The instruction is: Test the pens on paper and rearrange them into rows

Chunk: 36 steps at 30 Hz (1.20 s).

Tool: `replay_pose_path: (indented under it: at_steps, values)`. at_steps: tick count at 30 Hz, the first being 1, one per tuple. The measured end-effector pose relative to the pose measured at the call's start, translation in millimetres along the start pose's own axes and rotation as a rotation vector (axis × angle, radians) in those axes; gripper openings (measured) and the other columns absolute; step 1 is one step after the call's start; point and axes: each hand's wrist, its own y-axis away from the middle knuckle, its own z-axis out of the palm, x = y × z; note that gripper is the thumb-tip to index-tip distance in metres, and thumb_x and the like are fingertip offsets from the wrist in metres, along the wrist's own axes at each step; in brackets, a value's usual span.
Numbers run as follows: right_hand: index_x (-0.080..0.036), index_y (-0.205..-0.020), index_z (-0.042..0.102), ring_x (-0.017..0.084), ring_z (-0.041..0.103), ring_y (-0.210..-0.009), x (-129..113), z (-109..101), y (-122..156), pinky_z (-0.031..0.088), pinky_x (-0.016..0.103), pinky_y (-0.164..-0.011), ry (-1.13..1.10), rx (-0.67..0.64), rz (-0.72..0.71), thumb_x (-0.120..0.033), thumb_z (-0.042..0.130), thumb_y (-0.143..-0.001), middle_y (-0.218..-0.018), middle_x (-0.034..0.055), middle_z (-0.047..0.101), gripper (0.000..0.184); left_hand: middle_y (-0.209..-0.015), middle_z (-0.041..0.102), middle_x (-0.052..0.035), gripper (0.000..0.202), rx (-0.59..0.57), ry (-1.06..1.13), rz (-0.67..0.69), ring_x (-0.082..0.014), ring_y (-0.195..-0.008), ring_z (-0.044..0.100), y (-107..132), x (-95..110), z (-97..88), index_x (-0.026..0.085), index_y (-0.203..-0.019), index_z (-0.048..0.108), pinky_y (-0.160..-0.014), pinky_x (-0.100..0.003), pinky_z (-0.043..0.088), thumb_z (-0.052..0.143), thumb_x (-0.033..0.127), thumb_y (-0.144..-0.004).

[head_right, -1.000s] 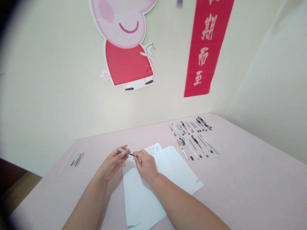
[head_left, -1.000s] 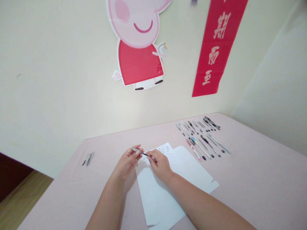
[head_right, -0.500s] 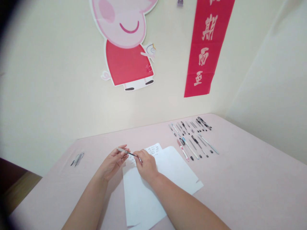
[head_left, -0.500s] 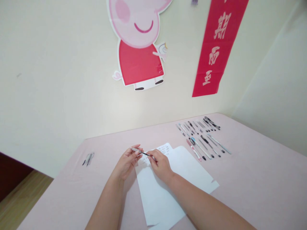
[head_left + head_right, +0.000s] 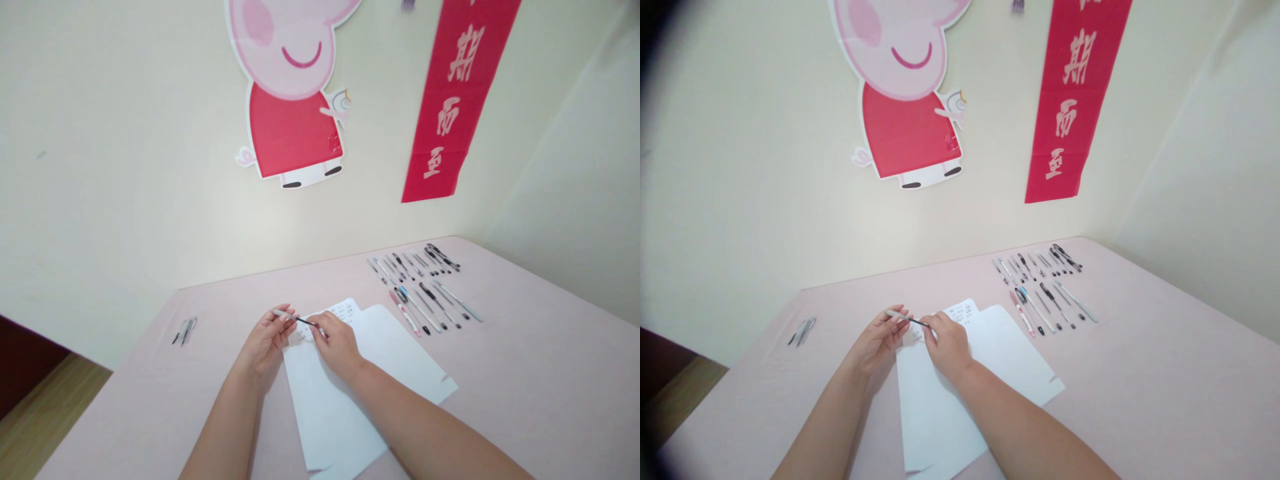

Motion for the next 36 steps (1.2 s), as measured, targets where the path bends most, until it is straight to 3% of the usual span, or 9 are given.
replay_pose_path:
  at_steps: [6,24,29,36]
  values:
    - [-0.025,-0.095,0.062,0.014,0.057,-0.079,1.8,2.3,0.6,0.042,0.024,-0.072,0.056,-0.029,0.014,-0.018,0.048,-0.083,-0.086,0.0017,0.063,0.02,-0.084,0.066,-0.002,0.017,0.079,0.032,-0.009,-0.0106,-0.075,0.065,-5.7,-6.1,-8.7,0.016,-0.087,0.06,-0.068,-0.02,0.055,0.065,0.009,-0.072]
    - [-0.025,-0.095,0.062,0.015,0.058,-0.078,1.7,2.7,0.9,0.041,0.023,-0.069,0.133,-0.046,0.039,-0.017,0.049,-0.082,-0.085,0.0019,0.063,0.02,-0.079,0.065,-0.0001,0.015,0.114,0.038,0.003,-0.0102,-0.073,0.066,-8.0,-6.3,-11.2,0.017,-0.086,0.058,-0.065,-0.017,0.054,0.063,0.01,-0.073]
    - [-0.027,-0.102,0.062,0.014,0.058,-0.08,-2.5,0.7,-0.4,0.04,0.022,-0.071,0.195,-0.124,0.089,-0.021,0.045,-0.085,-0.087,0.0015,0.062,0.025,-0.081,0.064,-0.0001,0.016,0.135,0.006,0.008,-0.0102,-0.07,0.066,-8.6,-7.2,-11.6,0.017,-0.088,0.057,-0.058,-0.017,0.053,0.063,0.012,-0.074]
    - [-0.031,-0.107,0.061,0.013,0.058,-0.077,-6.8,-2.7,-0.8,0.037,0.022,-0.067,0.254,-0.203,0.108,-0.022,0.042,-0.087,-0.086,0.0012,0.061,0.029,-0.081,0.064,0.0004,0.016,0.134,0.002,0.021,-0.0113,-0.073,0.066,-8.6,-8.1,-11.7,0.018,-0.087,0.057,-0.062,-0.018,0.053,0.063,0.012,-0.073]
